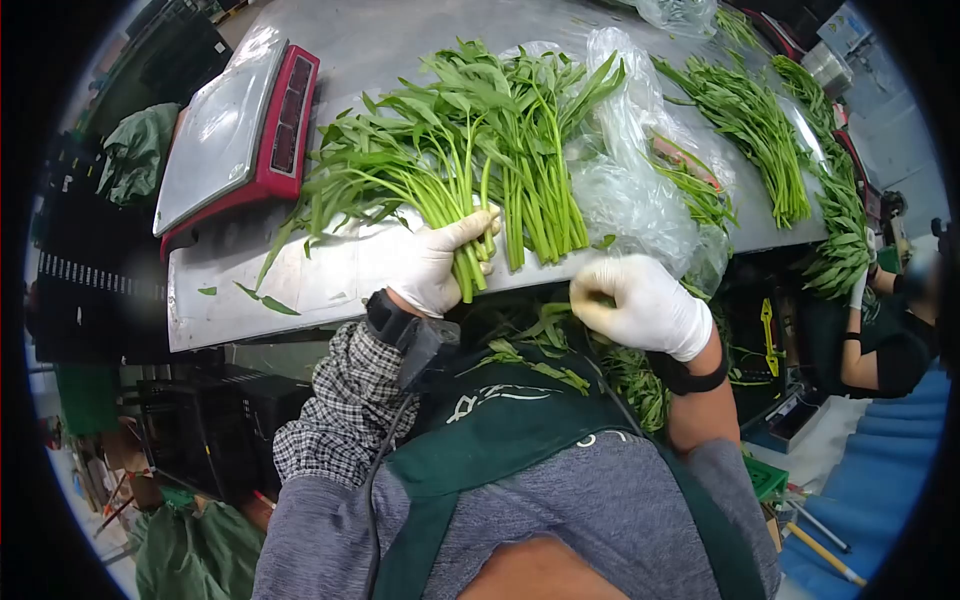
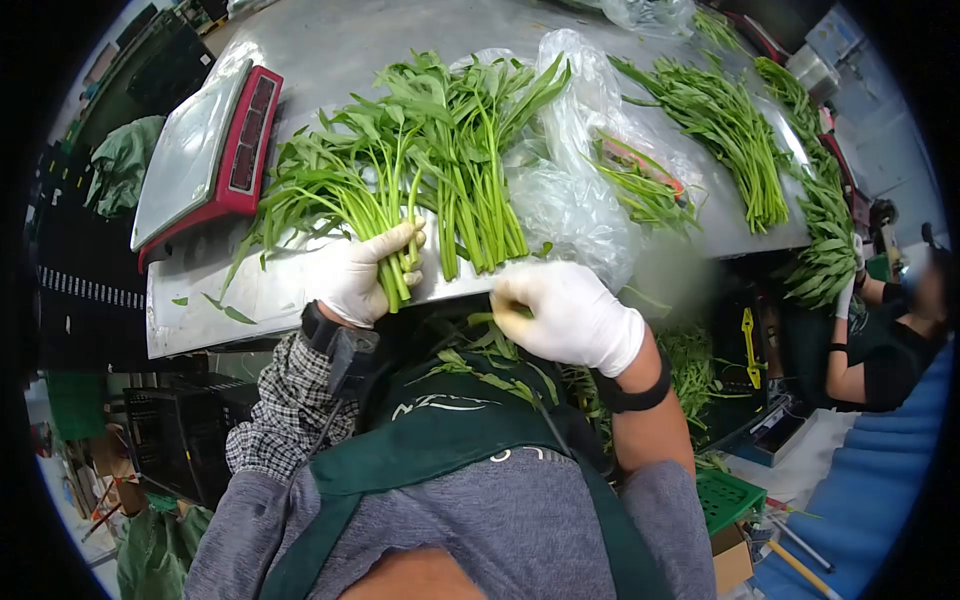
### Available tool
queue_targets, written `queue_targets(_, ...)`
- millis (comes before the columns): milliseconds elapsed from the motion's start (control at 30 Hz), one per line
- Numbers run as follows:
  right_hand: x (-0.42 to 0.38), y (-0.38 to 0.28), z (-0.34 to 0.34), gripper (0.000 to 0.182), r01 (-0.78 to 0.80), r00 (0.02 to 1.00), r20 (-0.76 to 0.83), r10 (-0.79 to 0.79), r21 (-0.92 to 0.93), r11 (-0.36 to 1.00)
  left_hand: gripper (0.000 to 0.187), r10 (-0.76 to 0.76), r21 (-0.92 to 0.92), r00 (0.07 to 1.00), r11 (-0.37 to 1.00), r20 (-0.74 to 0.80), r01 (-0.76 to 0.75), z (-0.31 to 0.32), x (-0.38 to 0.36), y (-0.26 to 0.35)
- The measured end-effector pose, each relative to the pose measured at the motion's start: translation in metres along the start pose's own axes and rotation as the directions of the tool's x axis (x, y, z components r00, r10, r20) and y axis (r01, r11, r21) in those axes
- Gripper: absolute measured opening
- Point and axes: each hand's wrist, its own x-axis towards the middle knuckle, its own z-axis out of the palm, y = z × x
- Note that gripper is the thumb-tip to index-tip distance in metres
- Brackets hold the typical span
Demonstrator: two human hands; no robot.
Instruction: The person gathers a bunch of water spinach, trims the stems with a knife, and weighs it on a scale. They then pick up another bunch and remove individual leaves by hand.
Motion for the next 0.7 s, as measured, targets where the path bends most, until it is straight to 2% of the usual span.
queue_targets(33, -0.002, 0.000, 0.002, 0.012, -0.002, 1.000, 0.006, 0.002, -0.002, 1.000, 0.024, -0.001, -0.007, 1.000, 1.000, 0.000, 0.001, -0.002, -0.003, 0.002)
queue_targets(100, -0.004, 0.003, 0.008, 0.018, -0.001, 1.000, 0.012, 0.003, -0.161, 0.987, 0.019, 0.001, 0.039, 0.999, 0.999, -0.037, 0.001, -0.004, -0.006, 0.008)
queue_targets(133, 0.003, 0.007, 0.017, 0.020, 0.028, 0.997, -0.066, -0.039, -0.163, 0.986, 0.020, 0.016, 0.075, 0.999, 0.997, -0.044, -0.013, -0.007, -0.005, 0.007)
queue_targets(167, 0.012, 0.006, 0.025, 0.020, 0.027, 0.997, -0.070, -0.039, -0.156, 0.987, 0.020, 0.013, 0.081, 0.999, 0.997, -0.047, -0.009, -0.007, -0.006, 0.006)
queue_targets(233, 0.034, -0.001, 0.043, 0.021, -0.128, 0.973, -0.216, 0.077, -0.231, 0.965, 0.020, 0.006, 0.127, 0.996, 0.992, -0.089, 0.005, -0.004, -0.007, 0.005)
queue_targets(267, 0.042, -0.003, 0.051, 0.022, -0.224, 0.958, -0.239, 0.155, -0.296, 0.929, 0.020, 0.032, 0.150, 0.995, 0.989, -0.096, -0.017, 0.000, -0.009, 0.005)
queue_targets(400, 0.057, -0.007, 0.060, 0.030, -0.314, 0.944, -0.219, 0.249, -0.354, 0.881, 0.022, -0.017, 0.181, 1.000, 0.983, -0.019, 0.020, -0.012, 0.003, 0.000)
queue_targets(500, 0.059, -0.009, 0.060, 0.027, -0.379, 0.924, -0.187, 0.333, -0.348, 0.857, 0.019, -0.033, 0.157, 0.999, 0.987, 0.000, 0.033, -0.007, 0.008, -0.005)
queue_targets(567, 0.059, -0.009, 0.064, 0.024, -0.351, 0.930, -0.223, 0.293, -0.294, 0.889, 0.016, -0.067, 0.130, 0.997, 0.989, -0.041, 0.072, -0.006, 0.011, -0.007)
queue_targets(633, 0.057, -0.012, 0.066, 0.020, -0.311, 0.932, -0.263, 0.248, -0.235, 0.921, 0.016, -0.078, 0.124, 0.997, 0.989, 0.008, 0.077, -0.004, 0.008, -0.004)
queue_targets(700, 0.055, -0.016, 0.071, 0.014, -0.118, 0.919, -0.392, 0.034, -0.192, 0.974, 0.016, -0.086, 0.118, 0.996, 0.990, 0.040, 0.081, -0.006, 0.001, 0.001)
